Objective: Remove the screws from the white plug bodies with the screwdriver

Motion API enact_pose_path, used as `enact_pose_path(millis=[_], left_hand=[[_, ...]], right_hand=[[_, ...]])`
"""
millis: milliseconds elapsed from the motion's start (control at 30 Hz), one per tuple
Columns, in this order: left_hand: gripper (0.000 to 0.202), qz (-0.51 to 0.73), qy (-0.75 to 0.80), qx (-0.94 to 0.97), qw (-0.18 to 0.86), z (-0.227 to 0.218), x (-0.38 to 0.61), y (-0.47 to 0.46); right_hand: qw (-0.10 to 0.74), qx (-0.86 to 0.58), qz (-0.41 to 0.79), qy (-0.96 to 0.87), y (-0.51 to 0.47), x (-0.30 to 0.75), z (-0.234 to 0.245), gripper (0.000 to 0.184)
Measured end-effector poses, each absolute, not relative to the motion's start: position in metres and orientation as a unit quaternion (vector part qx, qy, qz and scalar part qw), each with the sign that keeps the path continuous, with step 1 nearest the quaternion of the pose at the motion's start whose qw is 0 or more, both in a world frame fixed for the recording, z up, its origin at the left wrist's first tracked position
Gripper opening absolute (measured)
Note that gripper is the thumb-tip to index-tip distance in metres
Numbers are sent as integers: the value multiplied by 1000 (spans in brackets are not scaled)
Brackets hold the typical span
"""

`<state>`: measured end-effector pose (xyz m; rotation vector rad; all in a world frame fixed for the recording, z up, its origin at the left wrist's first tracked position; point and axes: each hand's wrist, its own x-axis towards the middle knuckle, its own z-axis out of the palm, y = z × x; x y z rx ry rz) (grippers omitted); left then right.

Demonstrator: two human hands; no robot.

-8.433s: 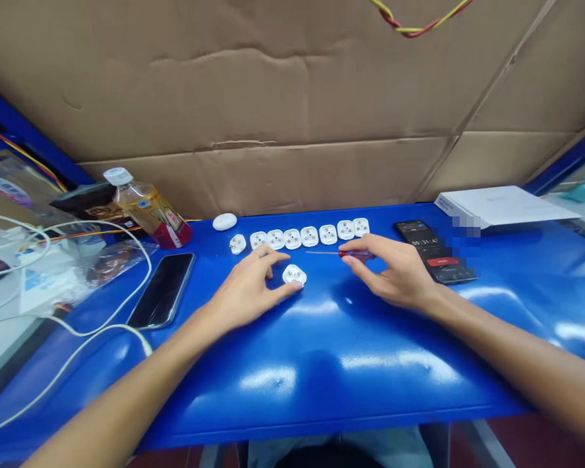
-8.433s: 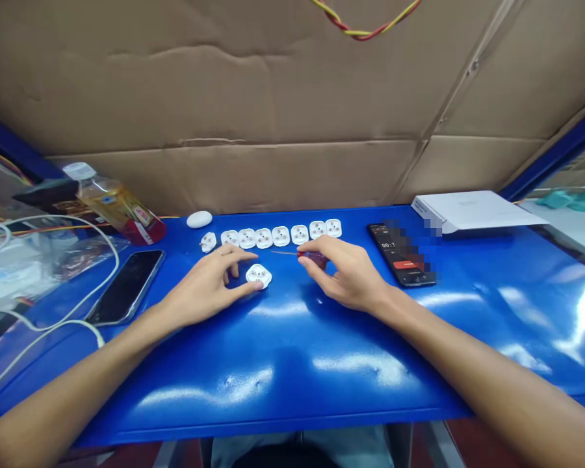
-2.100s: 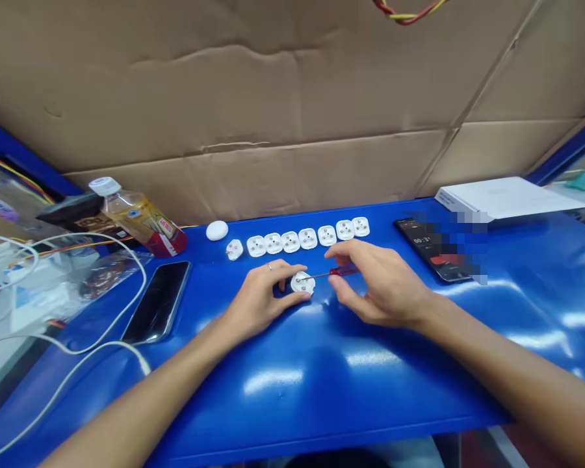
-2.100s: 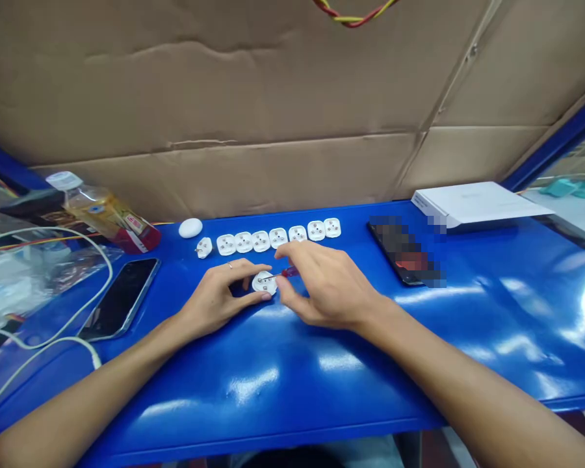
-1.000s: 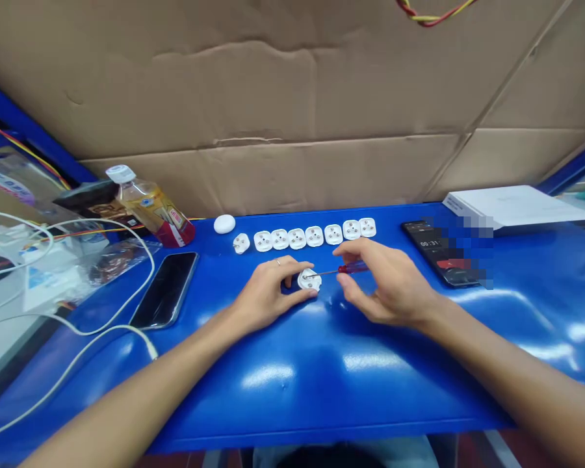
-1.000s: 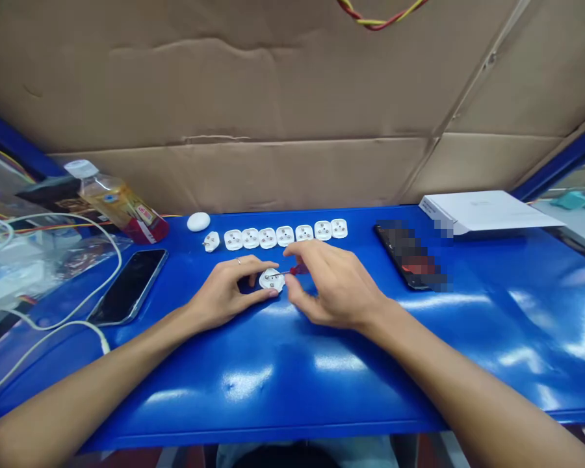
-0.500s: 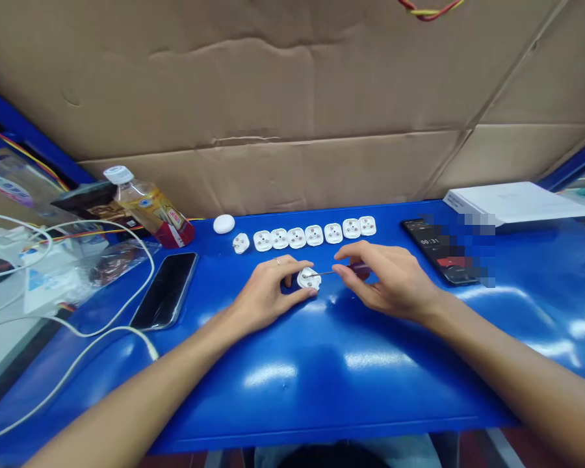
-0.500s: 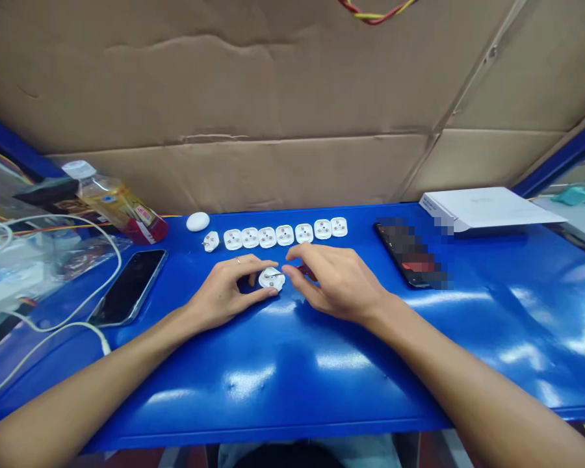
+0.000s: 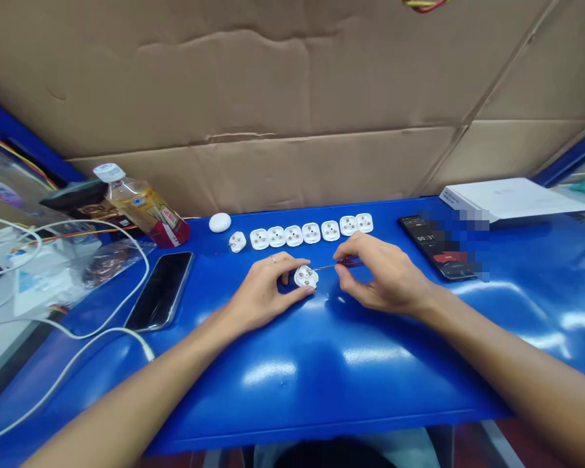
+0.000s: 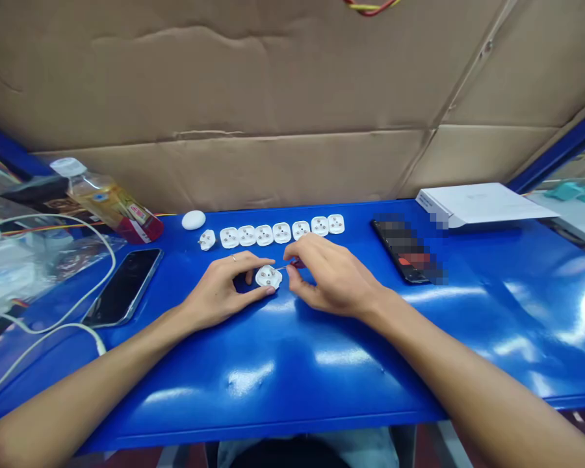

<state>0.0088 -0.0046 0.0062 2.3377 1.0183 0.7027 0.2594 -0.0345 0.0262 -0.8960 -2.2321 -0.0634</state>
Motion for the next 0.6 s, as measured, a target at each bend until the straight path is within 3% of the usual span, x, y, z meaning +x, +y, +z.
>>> enact_pose_path(millis=[300,467,600], left_hand=[[40,269,372,849,262,6,8,-6],[51,288,376,845,249,5,8,-4],[51,305,394,825,265,9,8,-5]], right_hand=[[378,-351,-16,-857,-34,258,25,16],[397,-367,-49,-840,-32,260,25,15],[360,-415,-19,-836,-28,260,20,16]])
